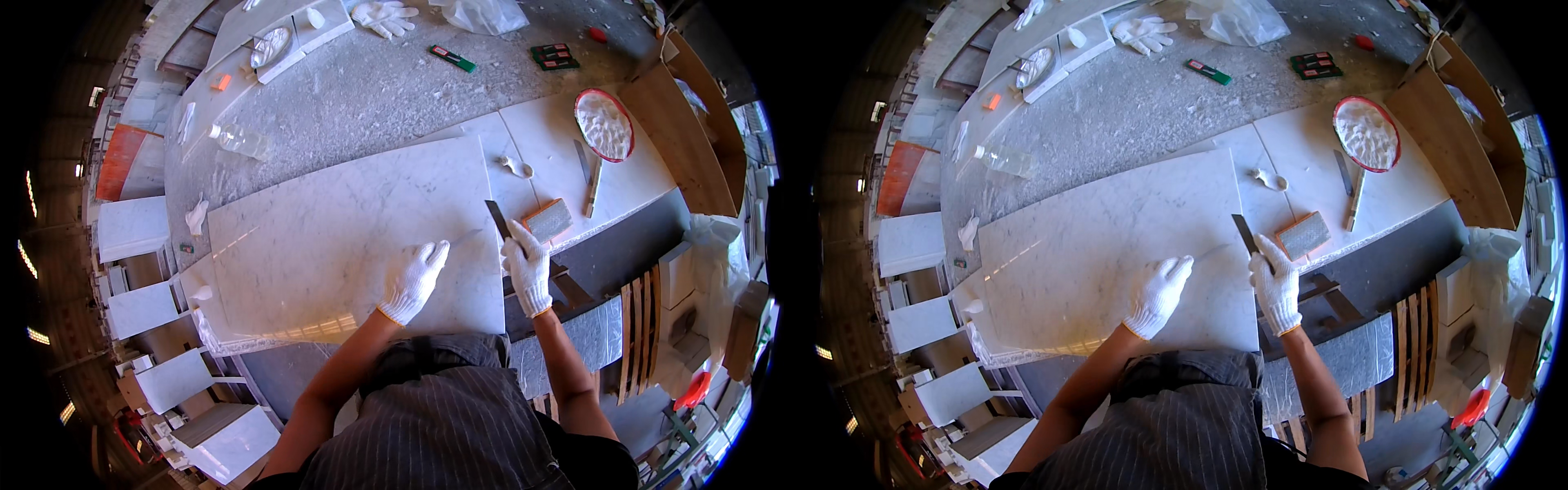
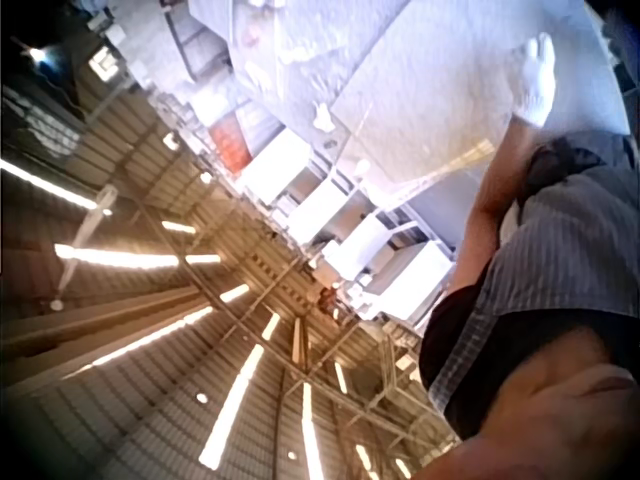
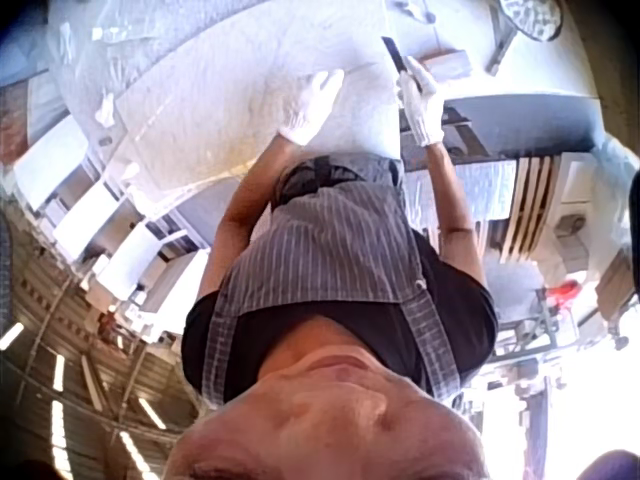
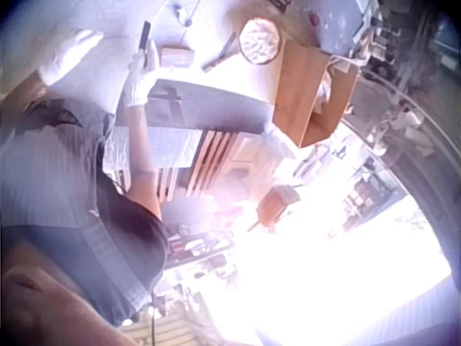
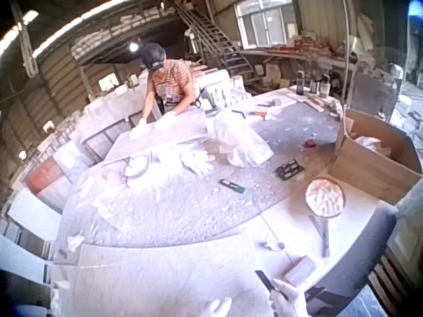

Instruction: The person cleans a large white stone slab on a workbench using a scraper, a sponge, and a cloth. They scrape the surface, wipe it with a sponge, and then wipe it again with a cloth. The person also moves the slab on the table during the process.

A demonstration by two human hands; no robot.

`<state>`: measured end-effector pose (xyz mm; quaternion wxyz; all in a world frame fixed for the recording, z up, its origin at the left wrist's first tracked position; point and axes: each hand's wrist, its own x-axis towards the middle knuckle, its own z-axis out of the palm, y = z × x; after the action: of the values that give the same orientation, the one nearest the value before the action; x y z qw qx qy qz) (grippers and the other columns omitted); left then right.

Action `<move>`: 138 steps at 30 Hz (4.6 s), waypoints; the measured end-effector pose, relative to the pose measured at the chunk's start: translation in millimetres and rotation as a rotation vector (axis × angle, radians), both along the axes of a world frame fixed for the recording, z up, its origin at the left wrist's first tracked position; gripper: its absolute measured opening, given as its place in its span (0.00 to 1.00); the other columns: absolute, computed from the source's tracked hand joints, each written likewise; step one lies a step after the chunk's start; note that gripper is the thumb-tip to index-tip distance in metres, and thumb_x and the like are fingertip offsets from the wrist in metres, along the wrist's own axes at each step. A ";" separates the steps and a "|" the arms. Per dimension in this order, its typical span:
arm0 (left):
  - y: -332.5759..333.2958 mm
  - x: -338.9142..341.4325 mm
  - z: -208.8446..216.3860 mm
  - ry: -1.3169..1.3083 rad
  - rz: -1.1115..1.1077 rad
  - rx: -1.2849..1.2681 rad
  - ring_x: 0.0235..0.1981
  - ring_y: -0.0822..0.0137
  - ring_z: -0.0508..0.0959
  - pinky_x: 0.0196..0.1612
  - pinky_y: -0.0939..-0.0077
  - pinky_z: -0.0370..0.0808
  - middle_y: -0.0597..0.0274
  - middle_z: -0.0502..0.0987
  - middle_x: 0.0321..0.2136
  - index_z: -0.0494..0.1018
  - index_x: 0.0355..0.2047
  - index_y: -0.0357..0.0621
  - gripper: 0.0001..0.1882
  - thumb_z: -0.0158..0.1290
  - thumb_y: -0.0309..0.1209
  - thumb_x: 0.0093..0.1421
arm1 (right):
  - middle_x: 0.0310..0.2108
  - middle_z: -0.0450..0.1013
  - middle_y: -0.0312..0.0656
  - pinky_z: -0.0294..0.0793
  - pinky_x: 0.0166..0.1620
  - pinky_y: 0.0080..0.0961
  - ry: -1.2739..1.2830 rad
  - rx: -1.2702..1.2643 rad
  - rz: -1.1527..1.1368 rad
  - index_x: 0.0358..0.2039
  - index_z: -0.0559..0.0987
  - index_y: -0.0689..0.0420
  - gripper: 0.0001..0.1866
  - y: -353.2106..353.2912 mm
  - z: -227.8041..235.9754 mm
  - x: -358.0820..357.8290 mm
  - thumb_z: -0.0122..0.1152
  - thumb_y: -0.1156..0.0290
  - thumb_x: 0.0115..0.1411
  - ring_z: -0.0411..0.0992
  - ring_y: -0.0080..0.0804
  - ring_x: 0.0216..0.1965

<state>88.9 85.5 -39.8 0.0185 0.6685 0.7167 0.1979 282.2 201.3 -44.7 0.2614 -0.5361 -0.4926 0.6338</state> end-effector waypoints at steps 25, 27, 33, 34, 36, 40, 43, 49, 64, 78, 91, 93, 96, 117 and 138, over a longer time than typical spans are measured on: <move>13.9 -11.3 9.5 -0.167 0.160 0.108 0.27 0.55 0.78 0.29 0.60 0.73 0.59 0.78 0.27 0.80 0.40 0.47 0.10 0.59 0.29 0.57 | 0.28 0.73 0.32 0.67 0.27 0.16 -0.116 0.285 -0.073 0.51 0.79 0.63 0.16 125.6 24.9 69.2 0.57 0.75 0.64 0.66 0.16 0.24; -2.4 -4.8 -22.3 -0.377 0.233 0.156 0.28 0.53 0.79 0.30 0.62 0.74 0.56 0.79 0.28 0.80 0.41 0.46 0.09 0.59 0.29 0.59 | 0.25 0.74 0.36 0.68 0.25 0.20 -0.380 0.630 -0.077 0.47 0.81 0.62 0.12 168.3 30.1 93.3 0.55 0.76 0.65 0.68 0.19 0.21; -22.0 22.8 -13.1 -0.832 0.407 -0.087 0.29 0.59 0.81 0.32 0.68 0.75 0.55 0.79 0.33 0.78 0.44 0.45 0.09 0.57 0.29 0.62 | 0.38 0.79 0.50 0.76 0.43 0.39 -0.793 1.009 -0.082 0.39 0.83 0.59 0.11 247.4 18.0 128.8 0.56 0.69 0.62 0.78 0.50 0.40; -32.3 24.7 -37.3 -0.904 0.410 -0.080 0.31 0.65 0.82 0.33 0.72 0.77 0.56 0.80 0.36 0.78 0.45 0.42 0.10 0.56 0.30 0.64 | 0.38 0.79 0.50 0.76 0.43 0.39 -0.834 1.002 -0.067 0.39 0.83 0.58 0.11 255.1 13.5 125.3 0.56 0.68 0.62 0.78 0.50 0.40; -30.5 29.3 -37.3 -1.039 0.429 -0.141 0.32 0.67 0.82 0.35 0.75 0.78 0.56 0.80 0.38 0.77 0.47 0.40 0.12 0.55 0.30 0.66 | 0.38 0.79 0.50 0.76 0.44 0.41 -0.927 0.967 -0.038 0.37 0.83 0.56 0.12 265.7 1.4 124.1 0.53 0.65 0.62 0.77 0.52 0.40; -20.7 28.5 -20.9 -1.296 0.493 -0.211 0.35 0.71 0.82 0.39 0.77 0.81 0.57 0.81 0.40 0.76 0.48 0.35 0.13 0.52 0.31 0.68 | 0.36 0.78 0.50 0.76 0.43 0.43 -1.032 0.890 0.011 0.33 0.83 0.52 0.11 276.6 -28.7 123.7 0.54 0.63 0.62 0.77 0.52 0.39; -21.1 18.5 -24.9 -1.426 0.583 -0.229 0.35 0.69 0.82 0.39 0.76 0.82 0.55 0.80 0.39 0.74 0.49 0.33 0.15 0.53 0.32 0.68 | 0.40 0.78 0.50 0.77 0.42 0.45 -1.169 0.797 0.120 0.45 0.82 0.50 0.15 271.6 -17.6 121.7 0.53 0.59 0.64 0.78 0.51 0.40; -21.2 9.2 -16.7 -1.576 0.694 -0.191 0.36 0.65 0.82 0.42 0.72 0.82 0.51 0.80 0.40 0.70 0.52 0.32 0.18 0.54 0.33 0.68 | 0.45 0.77 0.51 0.78 0.44 0.42 -1.053 0.948 -0.151 0.64 0.69 0.46 0.28 230.4 21.5 115.7 0.57 0.56 0.65 0.78 0.49 0.41; 14.8 56.8 -9.4 -1.691 0.418 -0.307 0.36 0.69 0.81 0.42 0.75 0.79 0.59 0.80 0.40 0.72 0.53 0.35 0.16 0.52 0.32 0.69 | 0.42 0.78 0.40 0.77 0.41 0.23 0.271 -0.172 0.194 0.57 0.74 0.63 0.22 -17.1 1.8 -19.9 0.52 0.60 0.71 0.75 0.23 0.39; -54.0 17.3 -14.8 -1.162 0.363 -0.576 0.49 0.69 0.78 0.51 0.73 0.76 0.58 0.79 0.49 0.73 0.55 0.35 0.20 0.51 0.37 0.70 | 0.41 0.79 0.51 0.75 0.48 0.41 -0.746 0.995 -0.049 0.50 0.80 0.56 0.16 218.6 -12.7 100.8 0.53 0.69 0.63 0.77 0.49 0.44; -128.1 23.5 -52.9 -0.801 0.296 -0.238 0.46 0.52 0.79 0.50 0.59 0.74 0.53 0.80 0.45 0.75 0.51 0.45 0.17 0.51 0.40 0.67 | 0.48 0.77 0.54 0.72 0.52 0.44 -1.034 0.958 0.454 0.49 0.80 0.57 0.19 275.0 -29.6 90.2 0.47 0.61 0.67 0.74 0.56 0.48; -151.2 29.1 -70.4 -0.819 0.308 -0.177 0.46 0.52 0.79 0.49 0.60 0.75 0.53 0.80 0.45 0.75 0.51 0.45 0.17 0.51 0.40 0.67 | 0.49 0.77 0.54 0.73 0.52 0.43 -1.192 0.760 0.488 0.52 0.79 0.57 0.21 236.4 44.3 50.8 0.46 0.58 0.68 0.75 0.55 0.49; -163.3 23.5 -53.8 -0.844 0.372 -0.171 0.42 0.52 0.80 0.47 0.61 0.75 0.53 0.81 0.42 0.76 0.47 0.43 0.17 0.50 0.42 0.67 | 0.49 0.77 0.54 0.74 0.52 0.41 -1.115 0.899 0.357 0.55 0.77 0.58 0.23 223.4 71.5 60.6 0.45 0.55 0.70 0.76 0.55 0.49; -516.5 55.3 -7.4 -1.251 1.194 0.194 0.36 0.66 0.80 0.42 0.71 0.76 0.56 0.81 0.36 0.77 0.44 0.38 0.16 0.49 0.38 0.69 | 0.68 0.57 0.56 0.48 0.70 0.50 -0.968 1.120 0.764 0.67 0.63 0.57 0.33 -184.3 -48.9 -71.2 0.51 0.56 0.65 0.52 0.59 0.68; -653.5 -27.3 1.1 -1.276 1.289 0.106 0.45 0.61 0.80 0.52 0.70 0.73 0.55 0.80 0.46 0.74 0.54 0.44 0.20 0.48 0.41 0.67 | 0.65 0.62 0.47 0.56 0.65 0.47 -0.559 1.451 0.903 0.61 0.68 0.54 0.26 -374.5 -43.1 -321.4 0.54 0.63 0.63 0.58 0.51 0.65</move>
<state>61.6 -568.0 -38.7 0.2669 -0.0988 0.7954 0.5352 -39.2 -173.2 -87.8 0.1320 -0.1291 -0.9812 0.0557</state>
